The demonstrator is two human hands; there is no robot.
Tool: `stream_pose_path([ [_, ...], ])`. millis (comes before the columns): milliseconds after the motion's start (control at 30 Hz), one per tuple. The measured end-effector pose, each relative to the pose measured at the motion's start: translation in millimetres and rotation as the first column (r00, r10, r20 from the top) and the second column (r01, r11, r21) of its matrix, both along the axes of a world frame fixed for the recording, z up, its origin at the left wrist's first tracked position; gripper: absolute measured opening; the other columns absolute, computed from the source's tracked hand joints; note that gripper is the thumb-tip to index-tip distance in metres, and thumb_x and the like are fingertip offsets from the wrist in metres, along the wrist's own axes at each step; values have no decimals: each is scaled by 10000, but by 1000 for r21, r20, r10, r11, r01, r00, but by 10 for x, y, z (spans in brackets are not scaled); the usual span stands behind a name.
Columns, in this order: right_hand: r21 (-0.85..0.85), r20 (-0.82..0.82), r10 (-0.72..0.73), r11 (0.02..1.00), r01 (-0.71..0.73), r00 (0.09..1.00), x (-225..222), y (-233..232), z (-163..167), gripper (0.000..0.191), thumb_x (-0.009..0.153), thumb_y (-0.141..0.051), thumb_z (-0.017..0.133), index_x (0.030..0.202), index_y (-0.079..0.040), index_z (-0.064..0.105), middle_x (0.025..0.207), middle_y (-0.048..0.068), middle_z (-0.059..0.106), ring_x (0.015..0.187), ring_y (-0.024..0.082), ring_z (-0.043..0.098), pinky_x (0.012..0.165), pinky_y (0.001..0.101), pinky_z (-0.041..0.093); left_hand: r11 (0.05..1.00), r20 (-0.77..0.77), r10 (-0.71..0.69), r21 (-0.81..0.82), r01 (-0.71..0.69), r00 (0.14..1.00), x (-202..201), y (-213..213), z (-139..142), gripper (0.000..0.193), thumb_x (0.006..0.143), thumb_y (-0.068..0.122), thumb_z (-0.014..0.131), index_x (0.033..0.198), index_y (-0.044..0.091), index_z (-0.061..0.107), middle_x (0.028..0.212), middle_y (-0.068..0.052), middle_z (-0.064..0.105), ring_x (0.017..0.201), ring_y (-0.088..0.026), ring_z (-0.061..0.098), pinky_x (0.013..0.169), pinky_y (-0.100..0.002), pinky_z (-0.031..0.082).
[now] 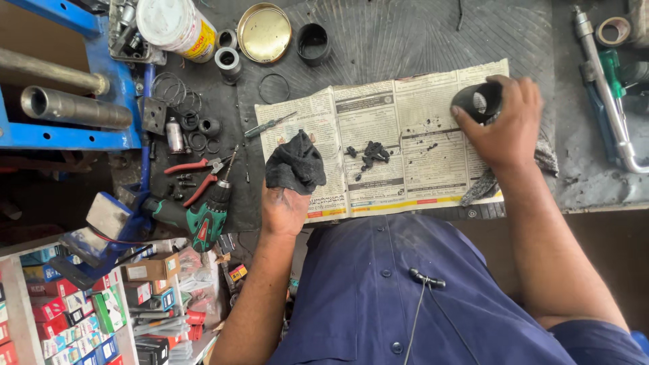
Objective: The person sits at a workshop bench and wipes greasy black automotive components, including a rubber boot, a metal cylinder, and a coil spring, using a dark cloth over spread newspaper. They set cleaned parts aside on the bench and continue wiping remaining pieces by hand.
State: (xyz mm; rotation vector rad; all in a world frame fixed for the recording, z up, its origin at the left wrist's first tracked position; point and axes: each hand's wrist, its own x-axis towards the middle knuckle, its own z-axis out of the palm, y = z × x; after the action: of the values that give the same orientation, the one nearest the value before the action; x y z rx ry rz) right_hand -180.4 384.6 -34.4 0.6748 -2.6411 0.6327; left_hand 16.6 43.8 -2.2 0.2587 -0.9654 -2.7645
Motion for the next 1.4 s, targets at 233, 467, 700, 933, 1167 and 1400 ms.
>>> stream_pose_path([
  [233, -45, 190, -70, 996, 80, 979, 129, 31, 39, 579, 837, -340, 958, 1210, -26, 645, 1170, 150, 586, 1172, 350, 540, 1045, 480, 471, 995, -82, -54, -93, 46, 995, 18, 31, -74, 751, 856, 399, 833, 1411, -2, 523, 1364, -79, 622, 1288, -229, 584, 1190, -404, 423],
  [467, 44, 112, -23, 999, 18, 993, 154, 26, 162, 650, 781, -392, 1015, 1196, -23, 677, 1173, 141, 609, 1157, 360, 541, 1013, 484, 461, 981, 9, 55, -189, -52, 998, 57, -6, -253, 558, 934, 74, 787, 1430, -11, 548, 1226, -70, 642, 1085, -173, 625, 983, -347, 506],
  [700, -127, 127, 13, 992, 3, 992, 172, 35, 6, 668, 865, -319, 999, 1266, -17, 557, 1199, 173, 568, 1194, 359, 549, 1038, 470, 470, 724, 124, 167, -689, -36, 978, 68, -1, -173, 358, 961, -20, 695, 1300, -53, 583, 1179, -74, 657, 1077, -122, 614, 978, -285, 520],
  [933, -189, 11, 13, 982, -10, 1000, 180, 112, -112, 682, 910, -252, 988, 1335, 5, 520, 1292, 182, 551, 1186, 339, 547, 1071, 443, 467, 22, 122, 393, -992, 124, 911, 41, 75, 44, 568, 904, 129, 738, 1375, -52, 479, 1213, -230, 622, 1126, -376, 626, 941, -427, 507],
  [1167, -55, 88, 3, 998, 2, 996, 239, 79, -20, 619, 845, -214, 985, 1242, 23, 574, 1246, 203, 534, 1179, 360, 557, 1056, 451, 497, -183, 198, 358, -943, 277, 913, 170, -321, 220, 306, 867, 303, 774, 1087, 97, 726, 1098, -133, 714, 1046, -356, 670, 915, -455, 526],
  [1400, -437, 410, 44, 886, 154, 911, 333, 68, 242, 590, 895, -218, 941, 1277, 20, 560, 1235, 101, 620, 1125, 201, 638, 997, 320, 539, -388, 103, 643, -810, 439, 759, 635, -1246, 272, 276, 901, 256, 763, 1076, 56, 686, 1069, -139, 691, 1058, -374, 636, 902, -514, 474],
])
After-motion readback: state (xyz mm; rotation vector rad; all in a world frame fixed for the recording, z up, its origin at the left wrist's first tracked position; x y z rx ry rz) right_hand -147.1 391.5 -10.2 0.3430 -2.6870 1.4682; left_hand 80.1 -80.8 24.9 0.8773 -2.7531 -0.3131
